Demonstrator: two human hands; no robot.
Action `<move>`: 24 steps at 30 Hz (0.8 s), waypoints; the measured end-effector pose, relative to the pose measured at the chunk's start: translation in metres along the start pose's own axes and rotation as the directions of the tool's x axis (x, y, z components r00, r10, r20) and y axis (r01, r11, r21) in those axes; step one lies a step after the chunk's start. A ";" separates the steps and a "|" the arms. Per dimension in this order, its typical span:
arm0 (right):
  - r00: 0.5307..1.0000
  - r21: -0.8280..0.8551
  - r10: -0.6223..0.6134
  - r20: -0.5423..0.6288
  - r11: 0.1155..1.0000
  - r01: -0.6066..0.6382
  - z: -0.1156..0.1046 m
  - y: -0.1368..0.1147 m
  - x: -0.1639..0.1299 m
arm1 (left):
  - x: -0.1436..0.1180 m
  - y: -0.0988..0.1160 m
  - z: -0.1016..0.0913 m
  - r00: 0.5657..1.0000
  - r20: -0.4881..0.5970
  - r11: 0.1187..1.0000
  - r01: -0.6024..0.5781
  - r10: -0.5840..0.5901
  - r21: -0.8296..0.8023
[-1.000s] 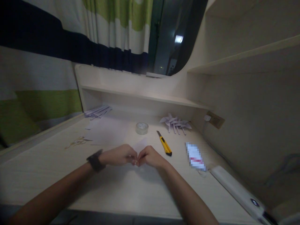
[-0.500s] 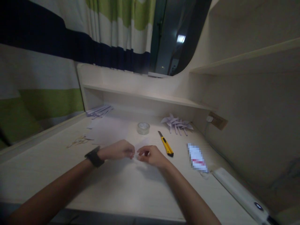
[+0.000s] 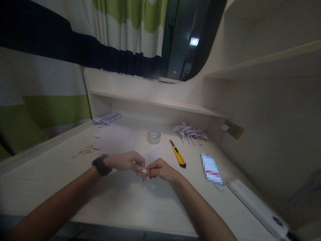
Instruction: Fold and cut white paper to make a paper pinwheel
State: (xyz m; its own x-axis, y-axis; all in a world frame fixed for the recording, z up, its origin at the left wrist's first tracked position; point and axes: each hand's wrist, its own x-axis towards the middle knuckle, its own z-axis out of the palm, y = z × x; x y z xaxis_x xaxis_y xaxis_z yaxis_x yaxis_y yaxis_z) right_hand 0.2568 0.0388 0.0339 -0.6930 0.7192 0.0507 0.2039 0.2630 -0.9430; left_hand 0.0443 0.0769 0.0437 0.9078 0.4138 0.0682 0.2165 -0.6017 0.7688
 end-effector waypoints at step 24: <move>0.997 -0.423 0.071 -0.002 0.904 -0.065 0.000 0.020 0.003 | 0.006 0.007 0.016 0.990 -0.085 0.923 0.132 -0.109 0.362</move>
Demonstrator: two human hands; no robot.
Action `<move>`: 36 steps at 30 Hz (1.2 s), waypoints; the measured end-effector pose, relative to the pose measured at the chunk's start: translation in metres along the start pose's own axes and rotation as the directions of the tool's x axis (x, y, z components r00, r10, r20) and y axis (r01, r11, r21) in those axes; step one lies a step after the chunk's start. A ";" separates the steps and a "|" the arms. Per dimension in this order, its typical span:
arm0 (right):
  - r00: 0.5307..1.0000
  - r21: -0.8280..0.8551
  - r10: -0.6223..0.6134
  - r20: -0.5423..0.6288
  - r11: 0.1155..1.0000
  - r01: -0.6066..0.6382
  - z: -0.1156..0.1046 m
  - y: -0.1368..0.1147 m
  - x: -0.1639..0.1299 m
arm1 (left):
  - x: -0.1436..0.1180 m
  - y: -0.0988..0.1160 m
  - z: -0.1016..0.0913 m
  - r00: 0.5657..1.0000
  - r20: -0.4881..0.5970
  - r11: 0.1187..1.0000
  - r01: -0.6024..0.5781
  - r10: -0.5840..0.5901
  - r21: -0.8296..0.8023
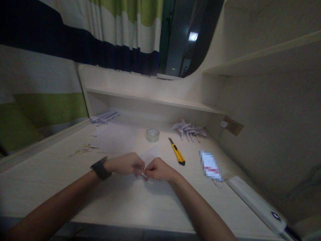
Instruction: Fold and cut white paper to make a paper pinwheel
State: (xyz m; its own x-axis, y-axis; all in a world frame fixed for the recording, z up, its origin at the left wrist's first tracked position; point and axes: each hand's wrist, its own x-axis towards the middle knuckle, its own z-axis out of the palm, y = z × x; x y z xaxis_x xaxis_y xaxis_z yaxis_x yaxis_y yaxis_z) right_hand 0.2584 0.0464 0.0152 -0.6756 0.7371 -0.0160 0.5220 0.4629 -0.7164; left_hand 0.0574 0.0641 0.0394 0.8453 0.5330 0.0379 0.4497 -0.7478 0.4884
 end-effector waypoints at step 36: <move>0.967 0.100 0.101 -0.236 0.992 -0.079 -0.024 0.008 -0.007 | -0.005 -0.010 -0.017 0.990 -0.119 0.993 0.088 -0.077 0.084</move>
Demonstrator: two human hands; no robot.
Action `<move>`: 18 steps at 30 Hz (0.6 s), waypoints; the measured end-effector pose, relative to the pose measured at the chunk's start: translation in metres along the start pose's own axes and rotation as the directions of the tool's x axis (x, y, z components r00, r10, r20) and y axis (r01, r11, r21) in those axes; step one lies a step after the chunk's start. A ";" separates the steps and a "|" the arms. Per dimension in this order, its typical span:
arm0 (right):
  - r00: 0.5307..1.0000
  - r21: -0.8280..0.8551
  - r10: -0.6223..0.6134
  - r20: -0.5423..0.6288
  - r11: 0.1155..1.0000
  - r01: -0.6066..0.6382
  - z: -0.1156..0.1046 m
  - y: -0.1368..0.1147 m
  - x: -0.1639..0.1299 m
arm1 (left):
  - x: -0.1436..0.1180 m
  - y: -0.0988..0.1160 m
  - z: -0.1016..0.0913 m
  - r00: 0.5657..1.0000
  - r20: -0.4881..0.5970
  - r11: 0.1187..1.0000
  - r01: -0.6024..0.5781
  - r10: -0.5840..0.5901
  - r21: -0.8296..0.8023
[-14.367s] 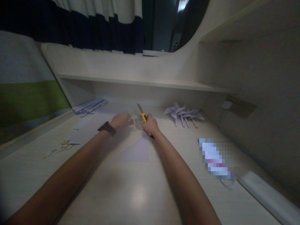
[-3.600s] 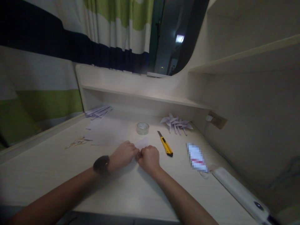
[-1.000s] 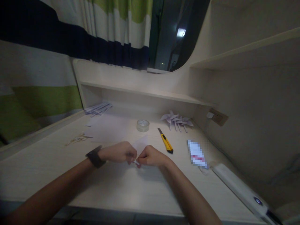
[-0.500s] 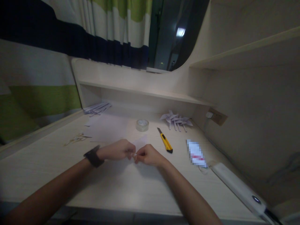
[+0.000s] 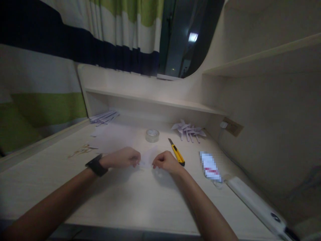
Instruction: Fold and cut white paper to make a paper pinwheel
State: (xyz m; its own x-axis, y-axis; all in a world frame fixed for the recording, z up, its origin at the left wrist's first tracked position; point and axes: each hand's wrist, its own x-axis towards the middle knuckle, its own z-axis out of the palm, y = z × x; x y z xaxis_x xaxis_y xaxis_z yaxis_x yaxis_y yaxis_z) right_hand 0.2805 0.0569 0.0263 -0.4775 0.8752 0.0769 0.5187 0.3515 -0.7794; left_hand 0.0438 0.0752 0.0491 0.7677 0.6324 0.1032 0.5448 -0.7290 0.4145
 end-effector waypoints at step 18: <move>0.993 0.111 -0.067 0.102 0.992 0.055 0.017 -0.011 0.004 | 0.005 -0.005 0.008 0.987 0.063 0.922 -0.114 0.147 -0.370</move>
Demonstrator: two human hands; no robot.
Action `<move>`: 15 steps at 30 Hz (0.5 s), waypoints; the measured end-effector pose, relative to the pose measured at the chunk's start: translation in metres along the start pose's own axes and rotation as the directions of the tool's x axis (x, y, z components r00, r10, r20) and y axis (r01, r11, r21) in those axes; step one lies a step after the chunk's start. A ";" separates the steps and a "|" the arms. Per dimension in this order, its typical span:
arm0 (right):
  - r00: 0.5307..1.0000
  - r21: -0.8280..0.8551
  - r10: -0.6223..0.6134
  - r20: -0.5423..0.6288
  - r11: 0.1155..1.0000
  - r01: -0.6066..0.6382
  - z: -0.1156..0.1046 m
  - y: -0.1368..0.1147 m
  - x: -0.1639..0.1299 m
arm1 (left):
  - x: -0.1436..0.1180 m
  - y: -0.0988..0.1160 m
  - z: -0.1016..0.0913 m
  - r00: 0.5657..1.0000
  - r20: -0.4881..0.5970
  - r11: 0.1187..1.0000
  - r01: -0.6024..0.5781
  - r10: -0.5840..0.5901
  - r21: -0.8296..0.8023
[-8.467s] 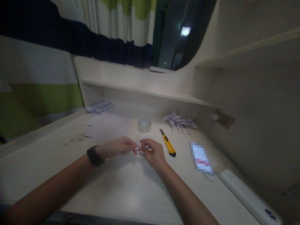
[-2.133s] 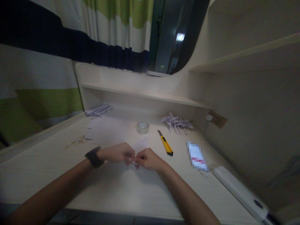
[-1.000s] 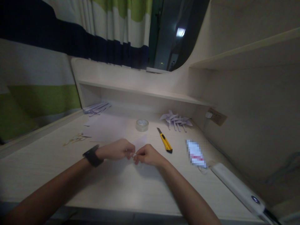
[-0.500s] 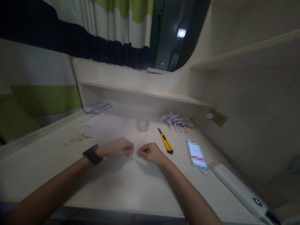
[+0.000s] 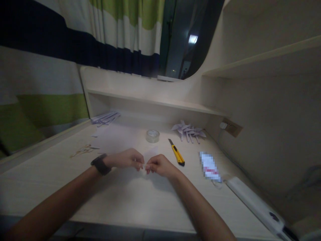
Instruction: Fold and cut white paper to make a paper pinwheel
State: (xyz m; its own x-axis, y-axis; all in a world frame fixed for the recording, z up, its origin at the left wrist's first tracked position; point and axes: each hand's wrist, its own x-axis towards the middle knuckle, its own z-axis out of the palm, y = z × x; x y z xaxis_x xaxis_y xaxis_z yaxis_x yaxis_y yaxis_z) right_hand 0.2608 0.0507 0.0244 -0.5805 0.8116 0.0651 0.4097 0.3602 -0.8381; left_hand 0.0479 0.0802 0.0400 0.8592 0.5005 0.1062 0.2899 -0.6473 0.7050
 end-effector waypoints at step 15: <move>0.998 -0.110 -0.039 0.044 0.993 0.044 -0.018 -0.013 -0.009 | 0.009 0.010 0.006 0.998 -0.063 1.000 0.019 -0.019 -0.003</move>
State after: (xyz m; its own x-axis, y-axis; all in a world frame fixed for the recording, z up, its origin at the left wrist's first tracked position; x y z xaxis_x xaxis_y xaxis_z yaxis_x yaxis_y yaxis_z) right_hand 0.2738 0.0475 0.0443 -0.6266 0.7759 0.0739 0.4585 0.4437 -0.7700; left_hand 0.0608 0.0751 0.0438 0.8251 0.5481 0.1369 0.3050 -0.6362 0.7087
